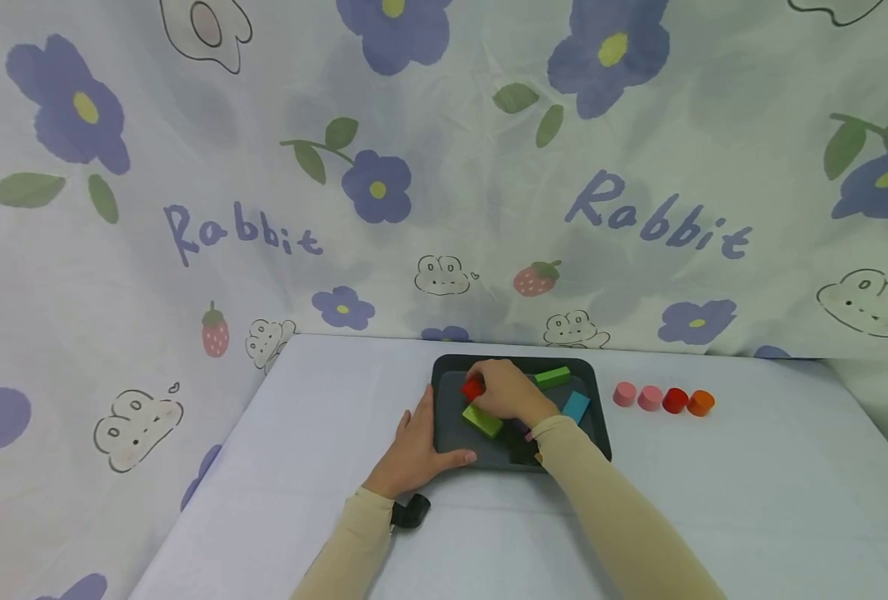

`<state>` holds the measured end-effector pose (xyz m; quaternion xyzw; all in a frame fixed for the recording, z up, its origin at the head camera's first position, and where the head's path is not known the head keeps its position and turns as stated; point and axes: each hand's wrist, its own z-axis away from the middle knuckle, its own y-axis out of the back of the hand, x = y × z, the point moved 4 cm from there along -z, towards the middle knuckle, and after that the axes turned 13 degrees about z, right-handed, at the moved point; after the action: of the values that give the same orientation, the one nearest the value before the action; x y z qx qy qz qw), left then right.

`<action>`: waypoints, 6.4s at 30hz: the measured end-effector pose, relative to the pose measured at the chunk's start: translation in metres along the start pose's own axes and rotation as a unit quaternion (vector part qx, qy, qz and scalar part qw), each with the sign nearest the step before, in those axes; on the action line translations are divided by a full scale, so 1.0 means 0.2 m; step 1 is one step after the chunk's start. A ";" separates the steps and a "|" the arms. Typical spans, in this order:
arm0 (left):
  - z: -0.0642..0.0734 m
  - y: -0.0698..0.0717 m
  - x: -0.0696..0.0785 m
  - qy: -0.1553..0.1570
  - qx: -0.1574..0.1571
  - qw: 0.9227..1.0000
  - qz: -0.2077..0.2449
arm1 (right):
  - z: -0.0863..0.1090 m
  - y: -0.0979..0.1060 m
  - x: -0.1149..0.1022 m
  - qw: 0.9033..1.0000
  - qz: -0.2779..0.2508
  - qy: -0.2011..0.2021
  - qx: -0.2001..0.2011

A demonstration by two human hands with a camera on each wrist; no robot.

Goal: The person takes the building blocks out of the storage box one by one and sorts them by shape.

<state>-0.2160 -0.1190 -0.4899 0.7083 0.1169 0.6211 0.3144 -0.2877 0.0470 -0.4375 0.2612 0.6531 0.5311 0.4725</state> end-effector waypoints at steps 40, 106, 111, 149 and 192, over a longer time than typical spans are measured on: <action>0.00 0.00 0.01 0.012 0.006 1.000 0.010 | 0.33 0.20 0.20 0.993 -0.042 -0.025 0.112; -0.01 0.00 0.00 0.012 0.006 1.000 0.010 | 0.83 0.40 0.78 0.957 -0.001 -0.200 0.211; -0.01 0.00 0.00 0.015 0.006 1.000 0.009 | 0.85 0.41 0.82 0.954 0.002 -0.214 0.212; 0.00 -0.01 -0.01 0.014 0.005 1.000 0.005 | 0.99 0.38 1.21 0.912 -0.018 -0.340 0.229; 0.00 -0.01 -0.02 0.007 0.001 1.000 0.001 | 1.01 0.23 1.39 0.903 -0.077 -0.401 0.133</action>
<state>-0.2165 -0.1189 -0.4936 0.7044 0.1192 0.6261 0.3125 -0.2300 0.3850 -0.4866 0.4612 0.4914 0.2515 0.6947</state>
